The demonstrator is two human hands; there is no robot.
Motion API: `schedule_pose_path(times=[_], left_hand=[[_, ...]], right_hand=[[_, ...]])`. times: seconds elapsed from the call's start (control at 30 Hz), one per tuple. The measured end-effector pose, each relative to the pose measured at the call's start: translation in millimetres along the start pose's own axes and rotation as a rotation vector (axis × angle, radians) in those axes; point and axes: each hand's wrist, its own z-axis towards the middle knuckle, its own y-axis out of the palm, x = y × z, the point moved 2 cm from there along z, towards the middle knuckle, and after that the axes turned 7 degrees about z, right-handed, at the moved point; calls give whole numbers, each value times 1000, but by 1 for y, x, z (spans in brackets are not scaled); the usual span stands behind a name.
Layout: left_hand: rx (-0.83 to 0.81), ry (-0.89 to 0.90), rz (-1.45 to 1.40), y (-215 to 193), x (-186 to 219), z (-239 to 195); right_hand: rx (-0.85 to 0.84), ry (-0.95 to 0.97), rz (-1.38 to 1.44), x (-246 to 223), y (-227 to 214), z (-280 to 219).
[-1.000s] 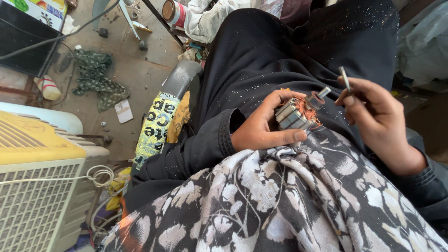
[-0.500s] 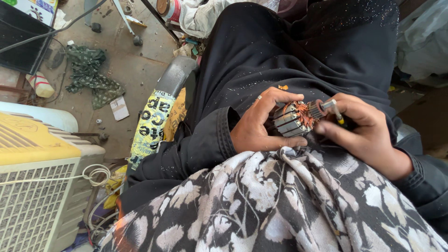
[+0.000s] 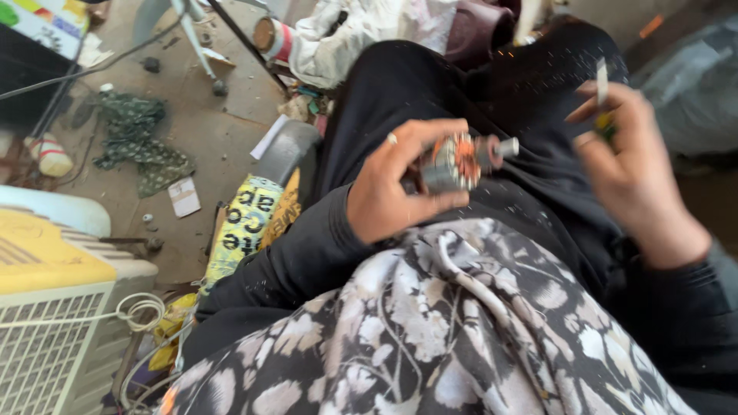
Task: The person repairs an electric motor rotor by hand. They trim copper windings with scissors, scrape and clean the rotor with a screwdriver, and use a hammer to tap small metal parts on a workbench.
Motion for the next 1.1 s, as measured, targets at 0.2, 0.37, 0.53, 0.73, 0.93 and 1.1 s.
schedule_pose_path(times=[0.2,0.37,0.53,0.73,0.93,1.1], left_hand=[[238,-107,-209,-32,-28,48],[314,15,120,-52,-61,102],[278,88,382,-62,-116,172],[197,54,591,-54,-182,260],[202,89,666,-40,-210,324],[224,132,682,-41,-217,340]], right_hand=[[133,-307,-569,105,-40,107],[155,-212,-721,190,-70,213],[202,-428,-818,201,-92,251],[234,-275,-1035,216,-147,275],[294,-237,-1159,245,-156,297],[252,-183,-1086,246,-160,321]])
